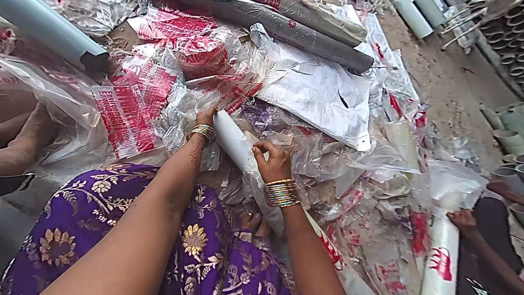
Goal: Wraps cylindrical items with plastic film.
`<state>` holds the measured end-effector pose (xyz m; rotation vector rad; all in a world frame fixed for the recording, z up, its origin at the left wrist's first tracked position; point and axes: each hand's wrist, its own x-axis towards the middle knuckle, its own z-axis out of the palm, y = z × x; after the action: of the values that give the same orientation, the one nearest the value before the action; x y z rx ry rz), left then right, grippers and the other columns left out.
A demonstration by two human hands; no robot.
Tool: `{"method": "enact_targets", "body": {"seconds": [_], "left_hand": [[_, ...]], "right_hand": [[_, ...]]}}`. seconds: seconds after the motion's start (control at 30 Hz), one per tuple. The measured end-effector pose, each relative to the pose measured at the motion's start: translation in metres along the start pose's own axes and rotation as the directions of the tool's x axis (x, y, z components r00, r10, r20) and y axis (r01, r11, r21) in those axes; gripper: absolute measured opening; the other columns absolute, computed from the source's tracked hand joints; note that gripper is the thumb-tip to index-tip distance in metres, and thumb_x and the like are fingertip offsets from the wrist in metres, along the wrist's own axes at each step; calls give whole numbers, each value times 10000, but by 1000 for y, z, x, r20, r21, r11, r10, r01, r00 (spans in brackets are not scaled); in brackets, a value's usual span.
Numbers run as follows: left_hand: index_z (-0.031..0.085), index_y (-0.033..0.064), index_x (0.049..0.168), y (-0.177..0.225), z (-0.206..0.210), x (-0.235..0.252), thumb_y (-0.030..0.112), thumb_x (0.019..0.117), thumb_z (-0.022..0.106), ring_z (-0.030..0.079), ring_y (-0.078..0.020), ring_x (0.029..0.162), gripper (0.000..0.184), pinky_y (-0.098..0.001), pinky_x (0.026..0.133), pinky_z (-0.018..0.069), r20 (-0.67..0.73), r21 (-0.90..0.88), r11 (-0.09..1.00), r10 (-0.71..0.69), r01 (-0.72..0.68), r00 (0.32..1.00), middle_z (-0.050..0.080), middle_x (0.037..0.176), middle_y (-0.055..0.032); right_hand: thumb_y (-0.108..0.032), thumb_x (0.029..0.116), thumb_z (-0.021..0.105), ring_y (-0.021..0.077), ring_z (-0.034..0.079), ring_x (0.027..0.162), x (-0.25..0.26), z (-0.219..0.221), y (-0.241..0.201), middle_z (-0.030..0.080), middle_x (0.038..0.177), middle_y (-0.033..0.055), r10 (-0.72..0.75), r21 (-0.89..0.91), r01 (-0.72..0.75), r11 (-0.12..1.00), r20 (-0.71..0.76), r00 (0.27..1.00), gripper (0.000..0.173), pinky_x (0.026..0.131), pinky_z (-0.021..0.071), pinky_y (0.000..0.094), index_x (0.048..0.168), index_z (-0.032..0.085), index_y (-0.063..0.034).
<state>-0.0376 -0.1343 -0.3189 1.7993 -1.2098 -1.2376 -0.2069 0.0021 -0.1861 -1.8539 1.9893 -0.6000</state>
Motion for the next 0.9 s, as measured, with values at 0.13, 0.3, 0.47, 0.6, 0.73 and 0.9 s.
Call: {"method": "enact_targets", "body": {"seconds": [0.13,0.3,0.47,0.6,0.73,0.9], "left_hand": [[686,-88,941,4,1,9,541,1045,525,647,-439,1067,658,-651,945,446,-37,9,987,-157,158,987,675,1057,-316],[667,-74,871,5,3,11,533,1038,544,652,-428,1014,642,-639,906,457,-49,113,980,-159,163,986,674,995,-295],[662,-82,873,8,3,12,516,1044,545,649,-423,1019,633,-632,910,455,-41,114,982,-148,152,988,672,995,-295],[666,-90,894,9,2,11,513,1052,530,644,-434,1047,638,-636,924,452,-18,123,980,-154,155,988,670,1025,-304],[676,-79,876,4,1,14,517,1053,524,650,-442,1022,641,-645,920,450,-24,116,986,-119,121,993,675,993,-304],[686,-85,904,5,-1,13,511,1062,507,649,-448,1049,642,-647,938,449,-8,101,986,-134,135,991,678,1021,-312]], "right_hand": [[-401,1062,565,332,667,1166,24,37,-23,571,1459,145,399,-433,-205,878,425,813,470,943,530,513,1415,602,-94],[-580,988,608,361,637,1240,36,48,0,571,1448,203,594,-593,-302,746,387,705,726,966,521,530,1463,503,-41],[-425,1085,502,346,607,1289,46,41,11,653,1353,178,546,-505,-290,813,486,682,428,1010,474,567,1289,664,-86],[-362,1112,449,351,610,1264,47,33,29,663,1302,207,517,-419,-326,847,512,686,411,1019,453,569,1218,680,-40],[-341,1117,431,355,614,1249,41,32,32,672,1280,210,519,-392,-355,849,488,701,416,1021,450,565,1211,684,-25],[-344,1131,387,350,626,1223,32,25,37,678,1246,223,559,-398,-401,825,472,682,455,1015,450,550,1174,686,-4]]}}
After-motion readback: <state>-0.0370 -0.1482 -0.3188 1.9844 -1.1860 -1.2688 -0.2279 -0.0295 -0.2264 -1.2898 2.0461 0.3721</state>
